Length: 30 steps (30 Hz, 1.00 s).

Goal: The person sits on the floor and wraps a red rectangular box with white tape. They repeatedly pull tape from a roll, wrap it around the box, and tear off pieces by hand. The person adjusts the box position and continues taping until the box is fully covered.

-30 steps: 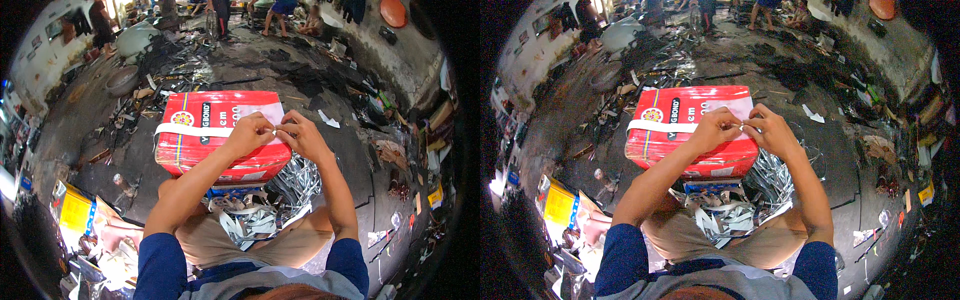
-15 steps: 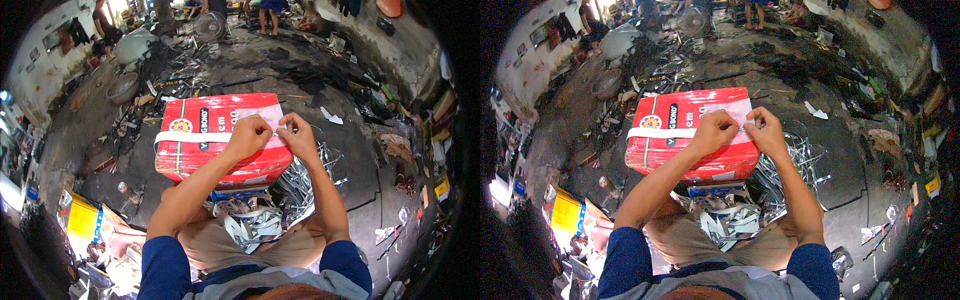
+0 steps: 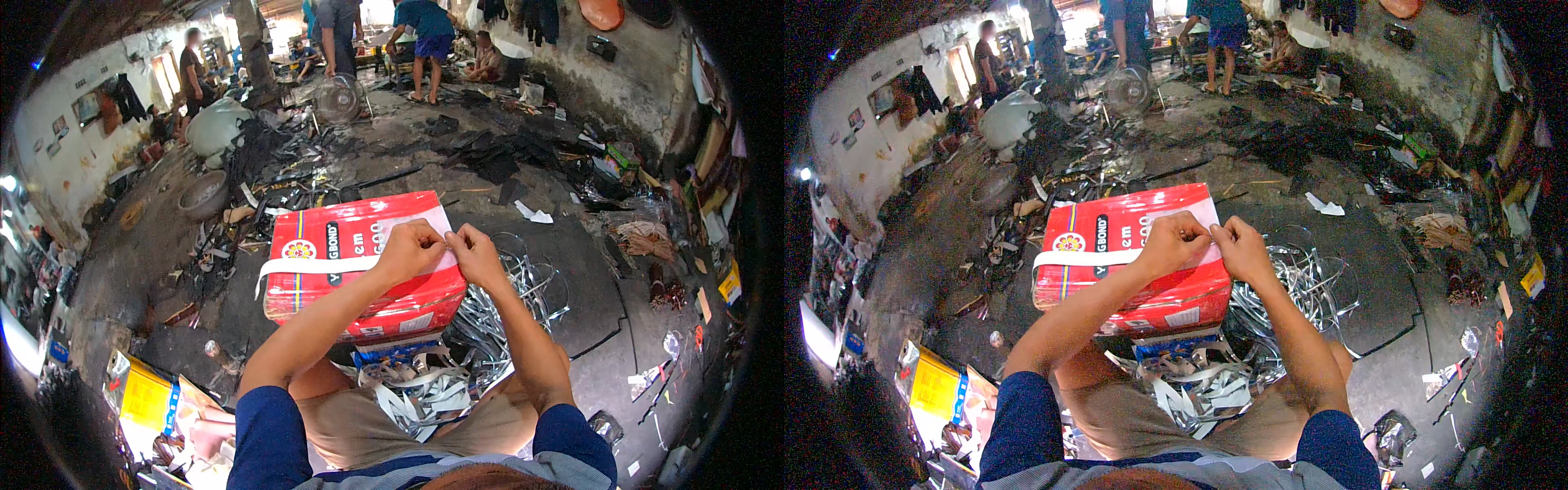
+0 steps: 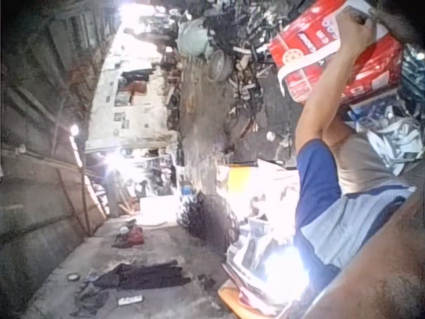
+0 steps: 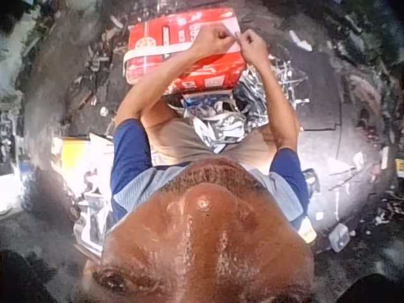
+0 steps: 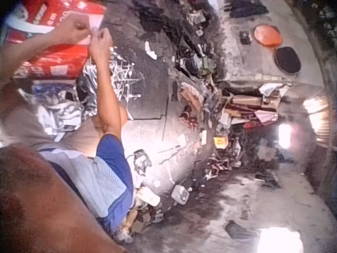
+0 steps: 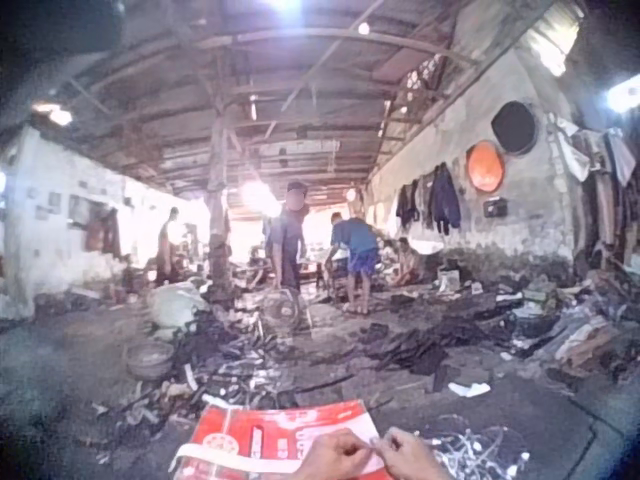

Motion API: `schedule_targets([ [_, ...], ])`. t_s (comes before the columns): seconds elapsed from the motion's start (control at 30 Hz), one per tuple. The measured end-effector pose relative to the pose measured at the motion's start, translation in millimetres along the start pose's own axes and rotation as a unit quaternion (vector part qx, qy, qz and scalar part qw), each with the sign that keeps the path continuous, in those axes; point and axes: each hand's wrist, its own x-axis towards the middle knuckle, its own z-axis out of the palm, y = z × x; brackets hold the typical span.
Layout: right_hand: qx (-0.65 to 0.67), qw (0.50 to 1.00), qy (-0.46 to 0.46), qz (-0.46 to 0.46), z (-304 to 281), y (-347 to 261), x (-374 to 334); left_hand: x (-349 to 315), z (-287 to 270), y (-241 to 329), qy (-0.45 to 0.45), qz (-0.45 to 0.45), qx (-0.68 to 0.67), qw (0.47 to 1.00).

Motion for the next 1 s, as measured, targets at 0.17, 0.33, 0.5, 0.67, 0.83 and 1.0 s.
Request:
schedule_targets([
  [0.17,0.147,0.989,0.005,0.008,10,15,-8,-5,4,0,-0.009,0.025,-0.014,1.000],
  [0.33,0.329,0.937,-0.005,0.121,15,22,-16,-1,12,-2,0.000,0.024,-0.072,0.997],
  [0.5,0.395,0.896,-0.020,0.204,15,29,-22,2,17,2,0.007,0.043,-0.066,0.997],
  [0.67,0.300,0.923,-0.043,0.239,-12,-5,2,3,19,-7,0.026,0.088,-0.058,0.994],
  [0.83,-0.217,0.976,0.013,0.007,0,-41,49,-8,30,-13,0.038,0.024,-0.067,0.997],
  [1.0,-0.104,0.994,0.027,0.023,4,24,37,0,21,-2,0.014,0.045,-0.082,0.996],
])
